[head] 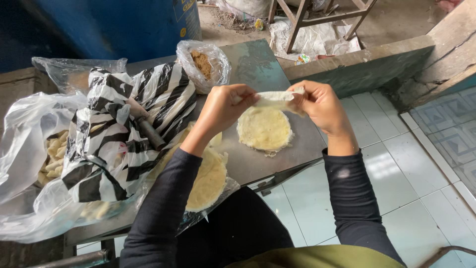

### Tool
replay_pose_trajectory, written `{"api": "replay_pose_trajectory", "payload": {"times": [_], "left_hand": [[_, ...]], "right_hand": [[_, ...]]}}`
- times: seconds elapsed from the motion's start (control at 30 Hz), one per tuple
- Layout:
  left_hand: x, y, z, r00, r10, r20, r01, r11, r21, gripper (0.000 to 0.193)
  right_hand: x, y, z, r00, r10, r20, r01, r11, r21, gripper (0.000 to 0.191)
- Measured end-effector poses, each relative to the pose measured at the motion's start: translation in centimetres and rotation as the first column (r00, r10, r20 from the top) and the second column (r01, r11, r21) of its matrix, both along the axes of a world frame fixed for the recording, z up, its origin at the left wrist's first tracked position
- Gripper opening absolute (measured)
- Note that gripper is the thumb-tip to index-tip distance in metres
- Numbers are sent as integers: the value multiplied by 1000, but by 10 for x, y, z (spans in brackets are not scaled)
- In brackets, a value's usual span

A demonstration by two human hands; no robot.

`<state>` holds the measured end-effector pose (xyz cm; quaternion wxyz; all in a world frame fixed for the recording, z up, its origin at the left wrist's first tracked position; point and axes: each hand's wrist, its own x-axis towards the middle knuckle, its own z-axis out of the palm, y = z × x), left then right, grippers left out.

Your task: The person sits at a metal table and stretches thin dough sheets by hand, pulling and spreading each piece over round dough bases, stacking the stretched sheets, and finally cutting through the stacked dough with a knife.

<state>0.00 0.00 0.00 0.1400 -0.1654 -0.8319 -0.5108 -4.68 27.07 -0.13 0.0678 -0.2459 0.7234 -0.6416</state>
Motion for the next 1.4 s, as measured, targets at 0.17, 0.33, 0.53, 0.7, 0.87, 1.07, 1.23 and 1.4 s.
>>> {"api": "replay_pose_trajectory", "payload": {"times": [0.17,0.33,0.53,0.7,0.87,1.07,1.23,1.4], "left_hand": [[-16,3,-30,979,103,173,-80,988,-135,21],[-33,17,-65,947,264,182,-187,916,-354,20],[-49,26,-86,910,369,188,-270,873,-405,20],[-61,28,-94,894,400,202,-287,858,-427,23],[-62,28,-97,895,408,182,-294,844,-449,23],[-47,19,-74,907,376,191,-251,845,-473,39],[-24,19,-29,976,66,207,-50,995,-80,38],[-6,20,4,958,-282,-51,286,936,203,50]], "right_hand": [[-25,-1,-47,997,-40,61,33,995,98,13],[-40,-24,-80,963,-152,-221,226,906,359,11],[-35,-35,-85,874,-301,-382,466,742,482,22],[-38,-37,-86,849,-316,-424,513,689,513,20],[-40,-38,-88,843,-306,-442,519,680,518,20],[-30,-40,-77,809,-283,-515,567,606,558,33],[-6,-38,-50,914,-75,-400,207,932,298,54],[19,-41,-33,954,294,-58,-298,949,-105,41]]}}
